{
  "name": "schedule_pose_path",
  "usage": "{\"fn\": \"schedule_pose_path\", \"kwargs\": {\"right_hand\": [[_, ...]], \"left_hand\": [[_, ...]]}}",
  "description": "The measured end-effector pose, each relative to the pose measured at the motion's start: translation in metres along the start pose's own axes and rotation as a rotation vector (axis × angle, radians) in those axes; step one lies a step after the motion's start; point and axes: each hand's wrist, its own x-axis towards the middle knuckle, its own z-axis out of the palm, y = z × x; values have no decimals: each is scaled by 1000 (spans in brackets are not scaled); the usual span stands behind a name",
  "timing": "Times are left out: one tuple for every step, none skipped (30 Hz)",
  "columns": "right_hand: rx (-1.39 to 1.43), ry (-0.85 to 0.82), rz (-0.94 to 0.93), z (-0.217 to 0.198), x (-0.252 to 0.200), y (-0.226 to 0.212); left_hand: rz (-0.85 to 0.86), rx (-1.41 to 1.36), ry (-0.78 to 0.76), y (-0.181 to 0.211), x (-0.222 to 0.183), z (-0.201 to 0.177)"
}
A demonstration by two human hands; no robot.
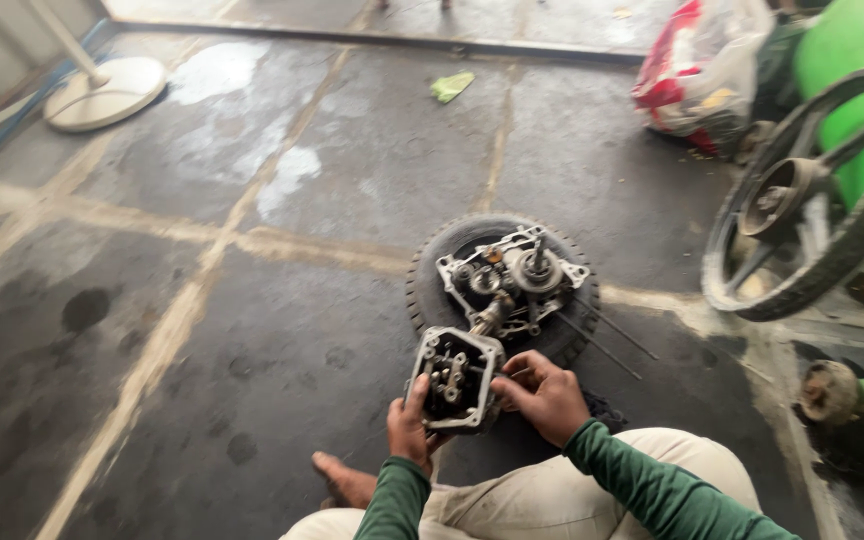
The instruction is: Repairing and assembling motorcycle engine components on a workshop floor.
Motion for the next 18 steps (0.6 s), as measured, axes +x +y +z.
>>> {"fn": "schedule_pose_path", "kwargs": {"right_hand": [[-3, 19, -1, -2, 0, 4], [10, -4, -56, -3, 0, 8], [22, -28, -111, -3, 0, 12], [21, -20, -111, -3, 0, 12], [-12, -10, -123, -3, -1, 11], [-44, -2, -136, -2, -1, 11], [-42, 5, -136, -1, 0, 15], [-55, 1, -110, -1, 2, 18], [-68, -3, -84, -1, 3, 22], [-70, -1, -84, -1, 3, 21], [-58, -13, -60, -2, 4, 19], [-45, -27, -35, -1, 3, 19], [-45, -27, -32, -2, 3, 18], [-62, -25, -43, -2, 3, 18], [-79, -24, -55, -2, 3, 17], [-78, -24, -54, -1, 3, 15], [-83, 2, -50, -1, 3, 12], [-88, 29, -45, -1, 3, 9]], "left_hand": [[-1, 7, -18, 0, 2, 1], [-2, -3, -17, -1, 2, 0], [-2, -14, -15, -2, 3, -1], [-3, -10, -22, -3, 4, -1], [-2, -16, -27, -5, 5, -1], [0, -21, -31, -5, 6, -3], [1, -16, -35, -4, 6, -3], [-6, -30, -38, -4, 6, -3], [-13, -44, -41, -3, 6, -3], [-15, -44, -43, -4, 7, -3], [-8, -41, -43, -4, 8, -3], [-2, -37, -41, -5, 8, -4], [-6, -37, -40, -6, 8, -3], [6, -22, -31, -6, 7, -3], [18, -7, -22, -5, 7, -3], [17, -7, -21, -4, 5, -2], [18, -8, -26, -2, 3, -2], [17, -11, -31, 0, 1, -1]]}}
